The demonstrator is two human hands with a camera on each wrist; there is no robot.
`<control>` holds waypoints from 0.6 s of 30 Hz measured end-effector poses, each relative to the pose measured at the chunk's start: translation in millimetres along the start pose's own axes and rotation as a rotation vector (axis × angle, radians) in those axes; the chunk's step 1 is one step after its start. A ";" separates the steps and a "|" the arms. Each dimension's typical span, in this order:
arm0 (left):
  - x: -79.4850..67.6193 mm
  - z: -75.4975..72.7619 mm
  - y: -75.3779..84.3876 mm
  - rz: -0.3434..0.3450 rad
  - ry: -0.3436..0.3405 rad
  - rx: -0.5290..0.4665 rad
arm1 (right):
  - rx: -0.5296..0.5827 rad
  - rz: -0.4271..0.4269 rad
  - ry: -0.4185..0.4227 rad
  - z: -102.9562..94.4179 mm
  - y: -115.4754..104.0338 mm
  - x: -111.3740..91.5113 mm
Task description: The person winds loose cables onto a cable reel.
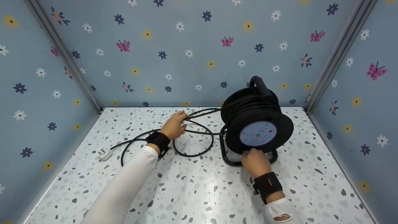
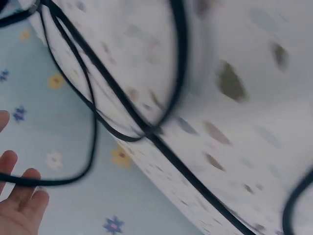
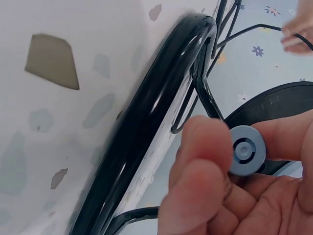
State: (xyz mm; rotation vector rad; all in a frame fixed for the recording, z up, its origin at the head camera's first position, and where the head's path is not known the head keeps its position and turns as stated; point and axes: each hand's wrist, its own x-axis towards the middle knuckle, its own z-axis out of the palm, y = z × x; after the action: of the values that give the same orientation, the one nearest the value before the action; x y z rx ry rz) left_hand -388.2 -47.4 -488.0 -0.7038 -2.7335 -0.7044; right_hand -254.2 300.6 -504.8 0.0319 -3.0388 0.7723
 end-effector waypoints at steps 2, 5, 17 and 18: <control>-6.0 -1.9 -13.2 -0.009 -0.023 0.006 | 0.004 -0.005 -0.002 -0.3 0.4 -0.1; -14.5 -5.6 -29.7 0.030 -0.012 0.059 | 0.016 -0.012 -0.012 -1.4 1.5 -0.1; -36.5 -79.6 -80.8 0.137 0.524 0.288 | 0.043 0.019 -0.019 -2.1 10.6 0.8; -36.0 -89.4 -81.4 0.088 0.559 0.240 | 0.041 0.015 -0.013 -2.4 11.6 0.5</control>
State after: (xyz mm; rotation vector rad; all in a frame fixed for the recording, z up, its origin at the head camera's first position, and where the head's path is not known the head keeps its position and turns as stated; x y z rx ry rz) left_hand -389.3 -169.1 -455.3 -0.4784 -2.2084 -0.4538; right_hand -255.0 311.9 -508.2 0.0144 -3.0388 0.8380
